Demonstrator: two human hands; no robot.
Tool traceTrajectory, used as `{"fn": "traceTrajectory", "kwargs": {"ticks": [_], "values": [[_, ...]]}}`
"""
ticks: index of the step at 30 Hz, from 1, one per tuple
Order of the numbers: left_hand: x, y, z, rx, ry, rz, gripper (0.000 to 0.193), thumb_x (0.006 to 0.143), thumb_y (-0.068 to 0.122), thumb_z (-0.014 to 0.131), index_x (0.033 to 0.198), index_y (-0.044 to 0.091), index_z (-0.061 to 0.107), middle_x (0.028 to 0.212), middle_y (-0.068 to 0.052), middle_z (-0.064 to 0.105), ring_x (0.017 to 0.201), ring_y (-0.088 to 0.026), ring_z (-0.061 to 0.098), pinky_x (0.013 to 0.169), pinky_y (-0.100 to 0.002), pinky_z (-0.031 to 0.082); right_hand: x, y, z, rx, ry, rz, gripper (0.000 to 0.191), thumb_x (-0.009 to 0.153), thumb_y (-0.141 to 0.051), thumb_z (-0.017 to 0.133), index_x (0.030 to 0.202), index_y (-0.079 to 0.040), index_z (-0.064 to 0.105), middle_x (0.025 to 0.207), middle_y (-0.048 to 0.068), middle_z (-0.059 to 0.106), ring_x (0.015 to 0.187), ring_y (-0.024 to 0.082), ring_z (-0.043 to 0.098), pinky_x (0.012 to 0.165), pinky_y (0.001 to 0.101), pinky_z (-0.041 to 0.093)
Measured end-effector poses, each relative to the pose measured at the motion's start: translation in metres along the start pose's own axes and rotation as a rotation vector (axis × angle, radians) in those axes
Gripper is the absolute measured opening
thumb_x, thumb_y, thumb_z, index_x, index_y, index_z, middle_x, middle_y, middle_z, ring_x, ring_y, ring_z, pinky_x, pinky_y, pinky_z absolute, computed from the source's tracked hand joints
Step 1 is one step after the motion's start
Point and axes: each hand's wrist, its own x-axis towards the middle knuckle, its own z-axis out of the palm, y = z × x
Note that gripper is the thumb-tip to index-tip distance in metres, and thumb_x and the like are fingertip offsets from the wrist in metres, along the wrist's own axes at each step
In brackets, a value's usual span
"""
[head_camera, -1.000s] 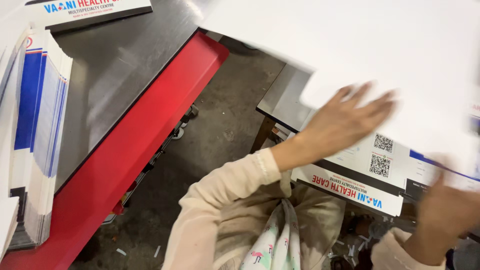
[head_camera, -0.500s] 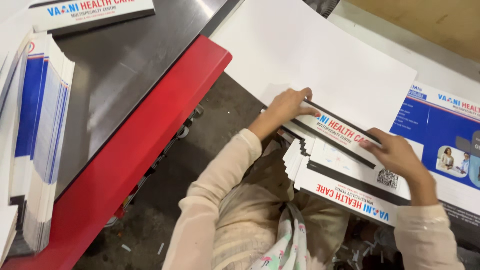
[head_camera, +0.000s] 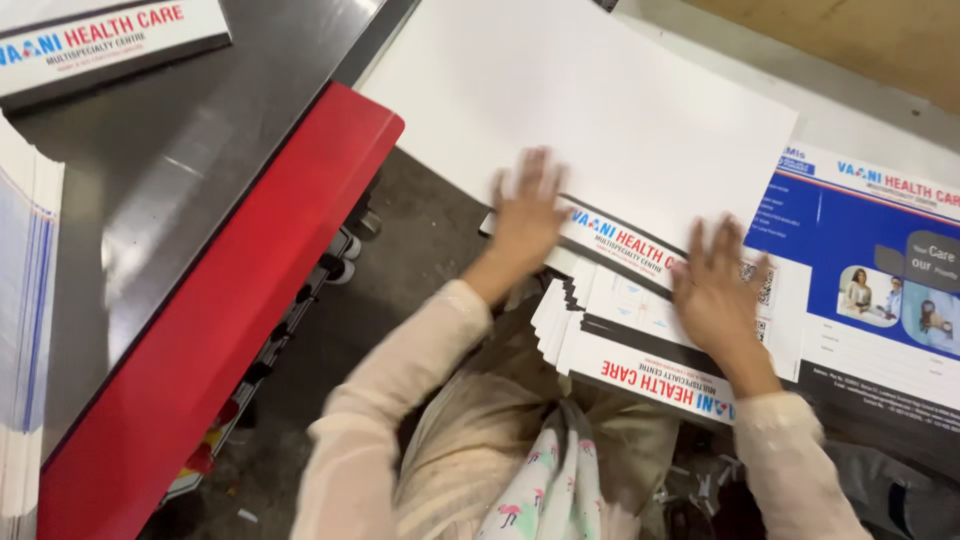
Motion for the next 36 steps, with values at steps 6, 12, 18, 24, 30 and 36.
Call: {"fn": "traceTrajectory", "kwargs": {"ticks": [6, 12, 18, 24, 30, 36], "values": [[-0.009, -0.034, -0.024, -0.118, -0.059, 0.129, 0.069, 0.108, 0.053, 0.033, 0.157, 0.005, 0.023, 0.169, -0.017, 0.010, 0.157, -0.033, 0.010, 0.119, -0.067, 0.007, -0.051, 0.014, -0.010, 0.051, 0.243, 0.159, 0.080, 0.110, -0.058, 0.037, 0.152, 0.010, 0.028, 0.161, 0.038, 0.022, 0.148, 0.046, 0.022, 0.115, 0.0691, 0.013], [-0.024, -0.001, -0.037, -0.499, -0.090, 0.144, 0.073, 0.079, 0.004, 0.073, 0.146, 0.006, 0.044, 0.132, -0.019, 0.062, 0.121, -0.035, 0.063, 0.099, -0.044, 0.053, -0.091, 0.013, -0.018, 0.760, 0.382, 0.341, 0.044, 0.102, -0.016, 0.071, 0.139, 0.003, 0.055, 0.094, 0.024, 0.065, 0.084, 0.029, 0.060, 0.078, 0.0457, 0.052], [0.025, 0.032, -0.078, -0.891, 0.338, 0.224, 0.035, 0.084, -0.014, 0.058, 0.114, 0.004, 0.063, 0.108, -0.010, 0.067, 0.097, -0.028, 0.073, 0.077, -0.038, 0.062, -0.139, 0.028, -0.016, 1.124, 0.698, -0.143, 0.021, 0.103, 0.011, 0.070, 0.119, 0.003, 0.058, 0.108, 0.015, 0.070, 0.104, 0.017, 0.072, 0.094, 0.0290, 0.060], [0.047, 0.053, -0.114, -1.313, 0.596, 0.702, 0.038, 0.079, -0.003, 0.082, 0.093, 0.007, 0.048, 0.111, -0.009, 0.067, 0.129, -0.029, 0.065, 0.111, -0.037, 0.059, -0.150, -0.029, -0.057, 0.215, 0.666, -0.625, 0.012, 0.087, -0.003, 0.075, 0.098, -0.006, 0.073, 0.101, 0.011, 0.075, 0.096, 0.022, 0.072, 0.086, 0.0374, 0.058], [0.013, -0.023, -0.059, -0.851, 0.515, 0.327, 0.030, 0.077, -0.007, 0.069, 0.104, 0.006, 0.069, 0.148, -0.016, 0.054, 0.132, -0.032, 0.055, 0.093, -0.034, 0.057, -0.083, -0.129, -0.028, 0.371, 0.582, -0.566, 0.008, 0.088, -0.006, 0.079, 0.096, -0.007, 0.078, 0.093, 0.008, 0.074, 0.083, 0.022, 0.069, 0.070, 0.0343, 0.054], [-0.082, -0.025, -0.008, -0.994, 0.241, 0.325, 0.029, 0.094, 0.012, 0.072, 0.121, 0.002, 0.068, 0.123, -0.014, 0.068, 0.099, -0.024, 0.076, 0.086, -0.033, 0.061, -0.034, -0.141, -0.009, 0.486, 0.294, -0.421, 0.011, 0.086, -0.012, 0.081, 0.093, -0.005, 0.077, 0.087, 0.009, 0.074, 0.065, 0.022, 0.066, 0.061, 0.0340, 0.051]]}}
